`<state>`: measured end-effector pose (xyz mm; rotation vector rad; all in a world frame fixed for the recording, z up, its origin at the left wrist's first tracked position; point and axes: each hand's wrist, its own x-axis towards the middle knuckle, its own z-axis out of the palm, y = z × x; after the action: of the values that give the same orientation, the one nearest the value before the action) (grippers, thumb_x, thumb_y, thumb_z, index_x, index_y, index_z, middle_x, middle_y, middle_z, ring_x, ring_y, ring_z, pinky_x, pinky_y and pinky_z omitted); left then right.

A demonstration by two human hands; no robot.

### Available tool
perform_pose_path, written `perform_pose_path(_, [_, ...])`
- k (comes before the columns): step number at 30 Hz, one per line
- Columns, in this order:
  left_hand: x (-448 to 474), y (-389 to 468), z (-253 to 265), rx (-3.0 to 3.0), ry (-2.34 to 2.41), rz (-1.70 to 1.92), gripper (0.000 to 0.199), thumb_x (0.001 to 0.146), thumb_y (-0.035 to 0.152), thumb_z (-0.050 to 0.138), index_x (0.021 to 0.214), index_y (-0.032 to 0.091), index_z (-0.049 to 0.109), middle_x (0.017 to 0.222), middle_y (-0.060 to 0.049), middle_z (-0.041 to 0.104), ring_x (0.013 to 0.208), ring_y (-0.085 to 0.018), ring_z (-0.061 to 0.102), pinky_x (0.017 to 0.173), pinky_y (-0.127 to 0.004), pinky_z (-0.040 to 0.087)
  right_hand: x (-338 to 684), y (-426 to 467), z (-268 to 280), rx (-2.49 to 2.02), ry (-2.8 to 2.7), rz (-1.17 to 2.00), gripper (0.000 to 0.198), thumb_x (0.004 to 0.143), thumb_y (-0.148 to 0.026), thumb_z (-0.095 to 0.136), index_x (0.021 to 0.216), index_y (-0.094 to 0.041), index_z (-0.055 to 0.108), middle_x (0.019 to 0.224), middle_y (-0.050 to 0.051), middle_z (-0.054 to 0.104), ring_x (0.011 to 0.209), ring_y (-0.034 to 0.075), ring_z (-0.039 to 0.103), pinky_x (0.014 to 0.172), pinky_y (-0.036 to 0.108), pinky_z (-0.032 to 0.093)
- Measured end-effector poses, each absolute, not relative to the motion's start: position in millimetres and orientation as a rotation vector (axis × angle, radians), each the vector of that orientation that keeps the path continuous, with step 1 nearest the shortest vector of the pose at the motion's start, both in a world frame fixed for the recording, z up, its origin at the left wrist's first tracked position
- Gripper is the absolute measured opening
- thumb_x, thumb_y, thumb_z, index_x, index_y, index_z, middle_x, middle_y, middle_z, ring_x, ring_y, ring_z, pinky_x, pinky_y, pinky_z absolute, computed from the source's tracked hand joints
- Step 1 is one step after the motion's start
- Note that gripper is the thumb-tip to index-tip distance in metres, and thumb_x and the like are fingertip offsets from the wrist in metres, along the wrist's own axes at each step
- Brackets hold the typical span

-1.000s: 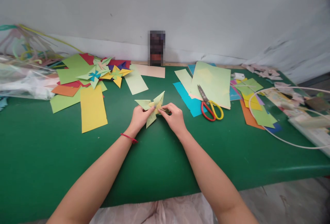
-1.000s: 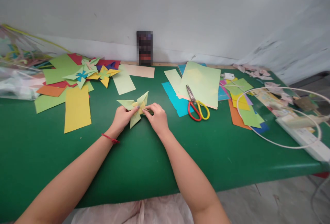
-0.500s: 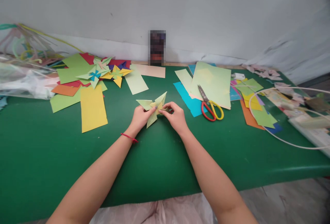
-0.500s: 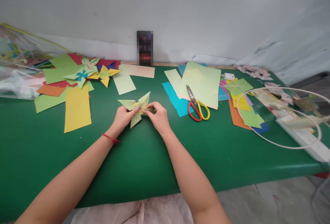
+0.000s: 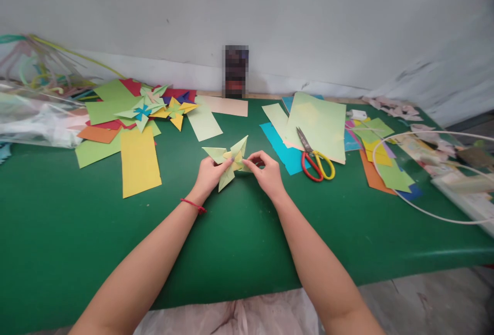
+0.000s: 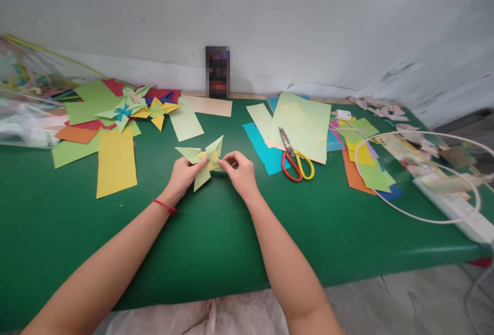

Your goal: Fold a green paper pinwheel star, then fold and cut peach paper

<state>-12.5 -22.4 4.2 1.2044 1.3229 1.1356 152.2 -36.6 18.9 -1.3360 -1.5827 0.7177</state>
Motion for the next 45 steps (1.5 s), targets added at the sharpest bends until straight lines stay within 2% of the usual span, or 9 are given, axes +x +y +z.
perform_pose_path(7, [-12.4, -23.0, 6.9, 1.189, 1.334, 1.128, 0.034, 0.066, 0.04, 0.069, 0.086, 0.012, 0.068, 0.091, -0.009, 0.071, 0.082, -0.023, 0.066, 0.068, -0.03, 0.051, 152.2, -37.1, 17.8, -1.289, -1.667, 0.659, 0.014, 0.08, -0.034, 0.058, 0.076, -0.02, 0.06, 0.077, 0.002, 0.06, 0.069, 0.014, 0.056, 0.064, 0.028, 0.048])
perform_pose_path(15, [-11.2, -23.0, 6.5, 1.152, 1.319, 1.13, 0.043, 0.068, 0.049, 0.065, 0.088, 0.011, 0.068, 0.092, -0.01, 0.071, 0.08, -0.023, 0.065, 0.066, -0.03, 0.051, 151.1, -36.3, 17.6, -1.263, -1.685, 0.655, 0.012, 0.081, -0.032, 0.058, 0.077, -0.021, 0.061, 0.077, 0.002, 0.059, 0.071, 0.015, 0.056, 0.065, 0.029, 0.049])
perform_pose_path(28, [-9.8, -23.2, 6.0, 1.174, 1.32, 1.18, 0.037, 0.067, 0.044, 0.068, 0.085, 0.012, 0.068, 0.089, -0.009, 0.071, 0.082, -0.023, 0.065, 0.07, -0.031, 0.05, 148.0, -37.4, 14.5, -1.286, -1.725, 0.631, 0.011, 0.079, -0.031, 0.06, 0.076, -0.02, 0.06, 0.076, 0.001, 0.058, 0.069, 0.014, 0.054, 0.067, 0.028, 0.047])
perform_pose_path(38, [-10.0, -21.8, 2.9, 1.038, 1.259, 1.241, 0.043, 0.067, 0.047, 0.067, 0.091, 0.011, 0.065, 0.094, -0.012, 0.07, 0.081, -0.022, 0.066, 0.069, -0.031, 0.051, 146.5, -38.2, 16.4, -1.302, -1.529, 0.881, 0.023, 0.077, -0.042, 0.06, 0.085, -0.02, 0.059, 0.079, 0.003, 0.063, 0.07, 0.015, 0.058, 0.068, 0.029, 0.048])
perform_pose_path(45, [-10.2, -21.1, 4.0, 1.033, 1.248, 1.222, 0.039, 0.066, 0.044, 0.069, 0.088, 0.012, 0.067, 0.092, -0.01, 0.07, 0.079, -0.021, 0.065, 0.069, -0.03, 0.05, 149.4, -36.1, 13.8, -1.335, -1.496, 0.976, 0.022, 0.073, -0.041, 0.064, 0.077, -0.02, 0.059, 0.07, 0.0, 0.06, 0.065, 0.014, 0.056, 0.062, 0.027, 0.045])
